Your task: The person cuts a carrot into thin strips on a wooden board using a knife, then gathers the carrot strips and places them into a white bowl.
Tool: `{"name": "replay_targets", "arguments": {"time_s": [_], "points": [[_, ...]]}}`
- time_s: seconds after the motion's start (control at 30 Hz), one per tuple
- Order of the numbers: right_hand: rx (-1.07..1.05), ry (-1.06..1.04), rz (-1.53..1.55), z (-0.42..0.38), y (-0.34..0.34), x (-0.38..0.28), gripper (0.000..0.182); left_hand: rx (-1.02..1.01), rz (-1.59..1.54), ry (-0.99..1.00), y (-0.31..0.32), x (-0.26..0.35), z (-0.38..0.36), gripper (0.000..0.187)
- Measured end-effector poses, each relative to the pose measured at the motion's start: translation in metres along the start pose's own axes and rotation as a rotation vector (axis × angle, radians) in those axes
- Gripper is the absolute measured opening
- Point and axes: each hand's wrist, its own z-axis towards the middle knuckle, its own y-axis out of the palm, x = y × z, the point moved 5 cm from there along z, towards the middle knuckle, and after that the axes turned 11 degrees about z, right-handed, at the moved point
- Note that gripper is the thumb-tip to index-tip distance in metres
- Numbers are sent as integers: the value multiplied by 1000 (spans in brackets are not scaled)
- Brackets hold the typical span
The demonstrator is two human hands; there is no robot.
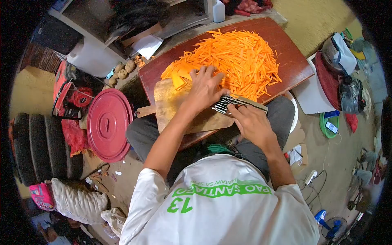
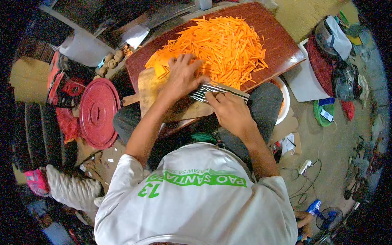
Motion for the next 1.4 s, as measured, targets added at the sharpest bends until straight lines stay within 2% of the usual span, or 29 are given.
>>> {"name": "replay_targets", "arguments": {"time_s": [0.13,0.17,0.27,0.3,0.5,0.63,0.8,0.83,0.97,1.07,1.1,1.2,1.4], "points": [[-36,40,-6,0,7,2,55,93,138,50,3,-16,12,51],[-33,57,-4,-1,7,3,55,81,66,25,-2,-20,12,51],[4,42,-28,0,8,4,53,-31,-55,39,-11,-17,7,59],[-10,47,-41,0,8,4,53,-123,-4,77,-10,-14,4,60],[-33,33,-57,1,12,0,51,-46,194,174,3,-13,8,45],[-29,56,-14,-1,8,-3,47,75,132,110,3,-26,8,41],[-52,174,190,-3,9,-5,39,78,78,-166,-1,-92,-6,46],[-69,199,224,0,9,-5,38,133,45,-196,-8,-101,-7,47],[-71,208,317,18,16,11,33,-23,75,-312,-15,-121,-18,62],[119,232,260,34,2,20,30,-82,145,-377,-15,-114,-21,66],[47,344,203,42,-2,26,28,-80,167,-369,-12,-113,-22,67],[160,286,335,45,-13,30,29,-53,194,-342,-1,-114,-25,66],[219,373,642,33,-3,31,34,34,165,-346,3,-116,-25,61]]}}
